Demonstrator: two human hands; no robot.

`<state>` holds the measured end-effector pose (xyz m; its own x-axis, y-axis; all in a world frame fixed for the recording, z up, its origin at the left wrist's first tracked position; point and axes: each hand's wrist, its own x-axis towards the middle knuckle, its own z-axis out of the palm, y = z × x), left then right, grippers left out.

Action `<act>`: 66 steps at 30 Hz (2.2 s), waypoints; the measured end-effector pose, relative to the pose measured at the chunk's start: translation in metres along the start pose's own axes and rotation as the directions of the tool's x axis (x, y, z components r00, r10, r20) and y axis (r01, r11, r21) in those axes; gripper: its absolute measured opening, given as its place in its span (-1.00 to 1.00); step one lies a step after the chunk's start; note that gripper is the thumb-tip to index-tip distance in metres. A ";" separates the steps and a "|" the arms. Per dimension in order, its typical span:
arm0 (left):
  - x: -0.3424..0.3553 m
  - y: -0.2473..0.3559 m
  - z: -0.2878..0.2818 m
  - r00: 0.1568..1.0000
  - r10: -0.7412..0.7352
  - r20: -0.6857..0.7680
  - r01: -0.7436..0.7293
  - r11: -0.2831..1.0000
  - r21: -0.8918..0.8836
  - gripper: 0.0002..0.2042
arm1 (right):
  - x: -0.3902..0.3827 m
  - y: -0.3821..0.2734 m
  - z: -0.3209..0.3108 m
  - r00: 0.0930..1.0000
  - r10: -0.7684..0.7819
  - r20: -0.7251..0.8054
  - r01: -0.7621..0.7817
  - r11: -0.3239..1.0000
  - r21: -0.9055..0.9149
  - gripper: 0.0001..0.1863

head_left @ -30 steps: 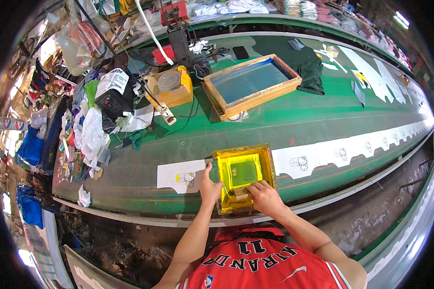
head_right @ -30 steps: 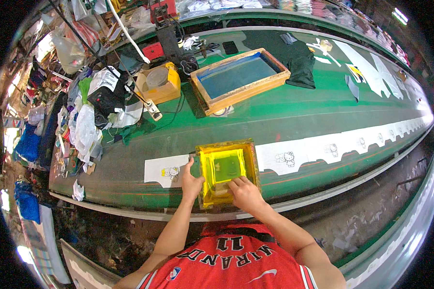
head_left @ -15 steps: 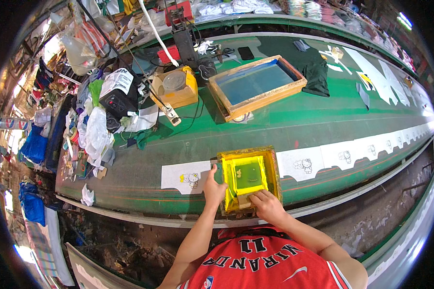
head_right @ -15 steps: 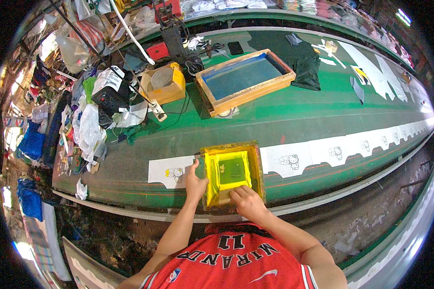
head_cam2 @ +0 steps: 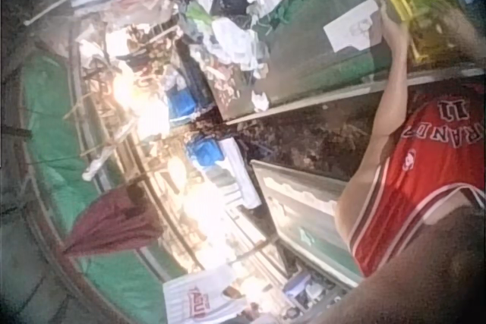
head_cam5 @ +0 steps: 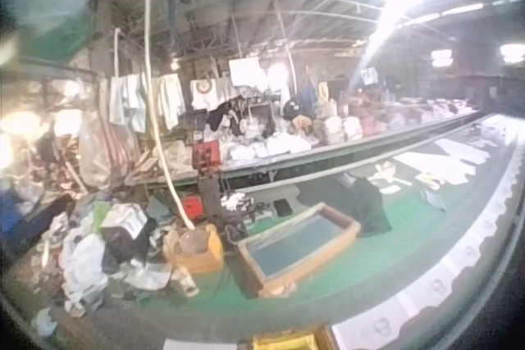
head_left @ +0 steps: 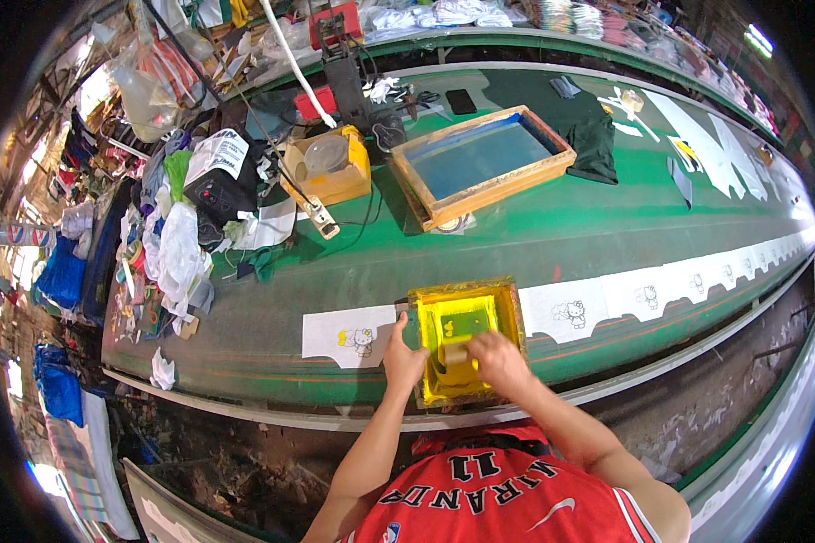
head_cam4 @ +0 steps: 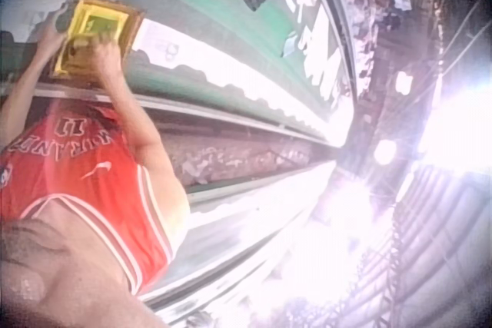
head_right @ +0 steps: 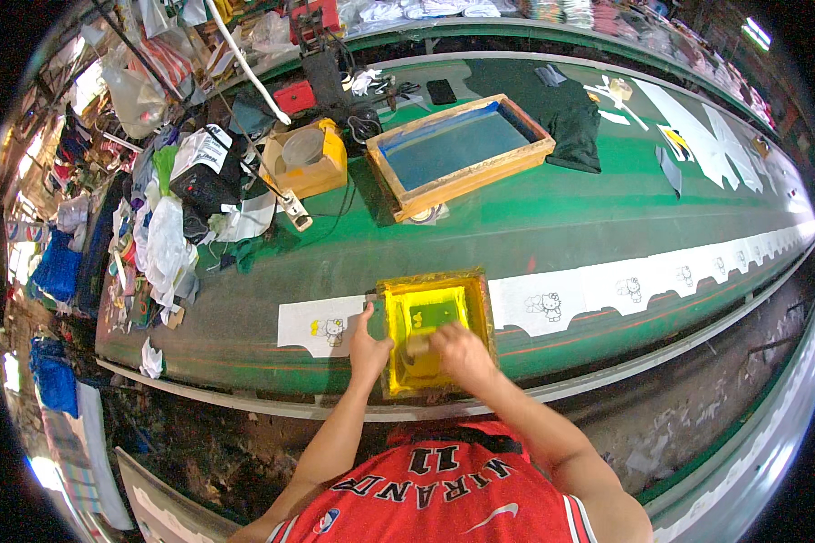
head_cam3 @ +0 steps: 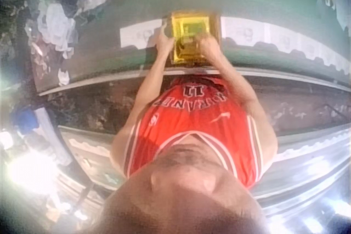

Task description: The person performs screen printing on a long white fabric strip with a Hello Kitty pattern, using a yellow screen frame and a squeegee. They repeatedly align the screen, pull the squeegee across to apply ink, lift the screen, and advance the fabric to the next motif. The process continues along the moving strip without visible final drying or packaging.

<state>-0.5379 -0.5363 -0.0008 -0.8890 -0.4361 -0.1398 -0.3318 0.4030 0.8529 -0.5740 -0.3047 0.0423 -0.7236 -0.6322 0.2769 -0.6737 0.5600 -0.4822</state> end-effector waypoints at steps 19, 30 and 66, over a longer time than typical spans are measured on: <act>-0.049 0.112 0.205 0.969 0.240 -0.066 -0.242 0.970 -0.020 -0.14 | -0.124 0.139 -0.158 1.000 0.029 -0.001 -0.029 0.999 -0.028 -0.77; -0.058 0.129 0.217 0.999 0.032 -0.029 -0.032 0.999 0.013 -0.12 | -0.142 0.166 -0.167 0.999 -0.004 0.048 0.001 0.998 0.064 -0.72; -0.054 0.117 0.219 0.993 0.116 -0.033 -0.112 0.989 0.101 -0.13 | -0.124 0.172 -0.134 0.992 -0.074 -0.106 0.069 0.996 -0.056 -0.70</act>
<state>-0.5976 -0.2896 -0.0039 -0.9105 -0.4128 -0.0236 -0.2604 0.5282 0.8082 -0.6202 -0.0577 0.0362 -0.6834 -0.6119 0.3982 -0.7291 0.5444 -0.4147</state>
